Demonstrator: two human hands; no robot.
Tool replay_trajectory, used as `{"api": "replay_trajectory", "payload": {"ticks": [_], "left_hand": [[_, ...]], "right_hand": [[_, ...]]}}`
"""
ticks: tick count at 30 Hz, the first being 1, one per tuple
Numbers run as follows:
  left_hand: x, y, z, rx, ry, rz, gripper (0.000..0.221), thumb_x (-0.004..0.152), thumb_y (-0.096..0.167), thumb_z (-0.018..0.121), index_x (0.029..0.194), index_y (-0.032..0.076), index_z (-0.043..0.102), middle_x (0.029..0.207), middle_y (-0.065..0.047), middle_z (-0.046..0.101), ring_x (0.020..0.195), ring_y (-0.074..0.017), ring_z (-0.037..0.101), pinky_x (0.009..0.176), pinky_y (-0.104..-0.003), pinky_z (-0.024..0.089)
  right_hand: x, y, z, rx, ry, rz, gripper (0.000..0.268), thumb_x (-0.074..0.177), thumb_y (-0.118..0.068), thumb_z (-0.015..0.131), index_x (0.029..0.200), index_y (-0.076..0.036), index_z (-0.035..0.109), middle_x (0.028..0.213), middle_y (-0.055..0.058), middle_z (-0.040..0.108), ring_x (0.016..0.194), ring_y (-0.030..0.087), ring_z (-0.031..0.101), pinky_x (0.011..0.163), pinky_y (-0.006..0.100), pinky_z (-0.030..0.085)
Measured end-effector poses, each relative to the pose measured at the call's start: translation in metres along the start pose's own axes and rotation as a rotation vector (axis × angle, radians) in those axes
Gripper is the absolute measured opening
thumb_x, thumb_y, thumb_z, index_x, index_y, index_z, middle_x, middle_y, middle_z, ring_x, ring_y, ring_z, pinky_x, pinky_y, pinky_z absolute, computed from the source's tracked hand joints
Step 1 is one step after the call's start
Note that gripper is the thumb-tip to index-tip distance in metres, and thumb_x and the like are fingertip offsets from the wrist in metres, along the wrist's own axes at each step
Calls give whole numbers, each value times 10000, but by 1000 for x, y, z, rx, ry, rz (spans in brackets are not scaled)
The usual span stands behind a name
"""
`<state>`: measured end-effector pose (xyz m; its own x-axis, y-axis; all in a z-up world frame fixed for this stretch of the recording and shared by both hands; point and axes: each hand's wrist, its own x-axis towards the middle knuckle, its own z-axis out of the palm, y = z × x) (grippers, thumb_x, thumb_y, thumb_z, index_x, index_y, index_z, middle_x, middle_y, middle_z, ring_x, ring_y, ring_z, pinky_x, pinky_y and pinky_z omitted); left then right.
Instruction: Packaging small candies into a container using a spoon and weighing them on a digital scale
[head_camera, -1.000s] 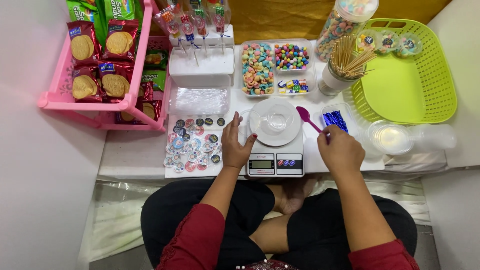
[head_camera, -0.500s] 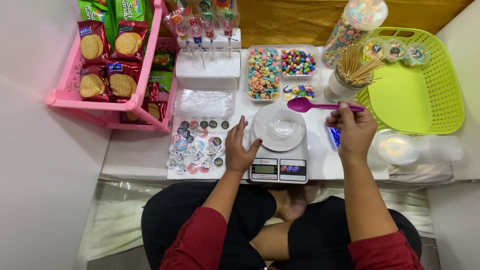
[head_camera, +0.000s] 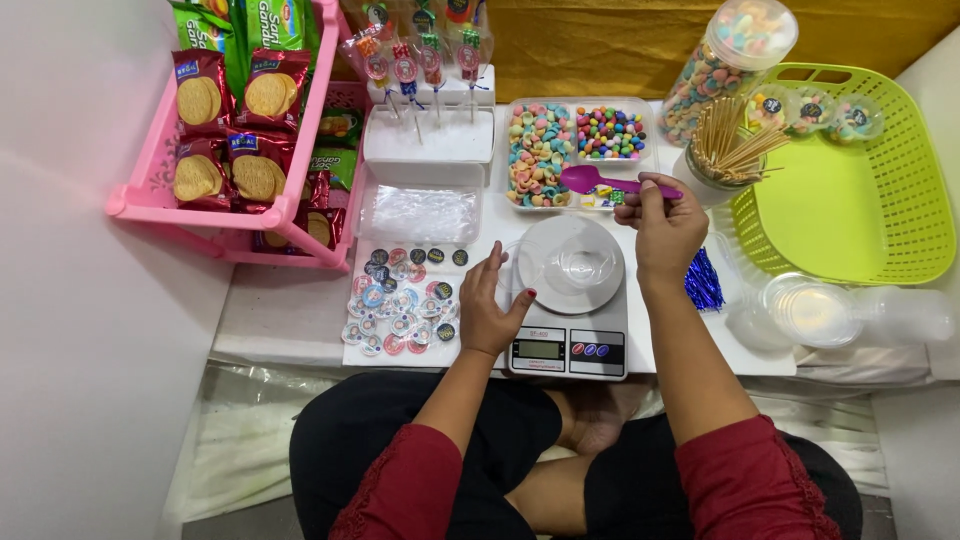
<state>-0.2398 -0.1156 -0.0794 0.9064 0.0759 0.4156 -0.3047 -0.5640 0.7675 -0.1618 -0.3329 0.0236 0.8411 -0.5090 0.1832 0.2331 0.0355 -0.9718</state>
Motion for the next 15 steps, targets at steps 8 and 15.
{"api": "replay_trajectory", "payload": {"ticks": [8, 15], "left_hand": [[0, 2, -3, -19, -22, -11, 877, 868, 589, 658, 1572, 148, 380, 1293, -53, 630, 1233, -277, 577, 1069, -474, 415], [2, 3, -3, -14, -27, -17, 871, 862, 591, 662, 1567, 156, 392, 1291, -46, 633, 1236, -264, 576, 1072, -474, 411]], "right_hand": [[-11, 2, 18, -9, -5, 5, 106, 1003, -57, 623, 1047, -12, 707, 752, 144, 702, 613, 181, 739, 581, 296, 671], [-15, 4, 24, -8, 17, 7, 107, 997, -50, 621, 1040, -9, 709, 755, 155, 716, 598, 185, 738, 566, 304, 674]]}}
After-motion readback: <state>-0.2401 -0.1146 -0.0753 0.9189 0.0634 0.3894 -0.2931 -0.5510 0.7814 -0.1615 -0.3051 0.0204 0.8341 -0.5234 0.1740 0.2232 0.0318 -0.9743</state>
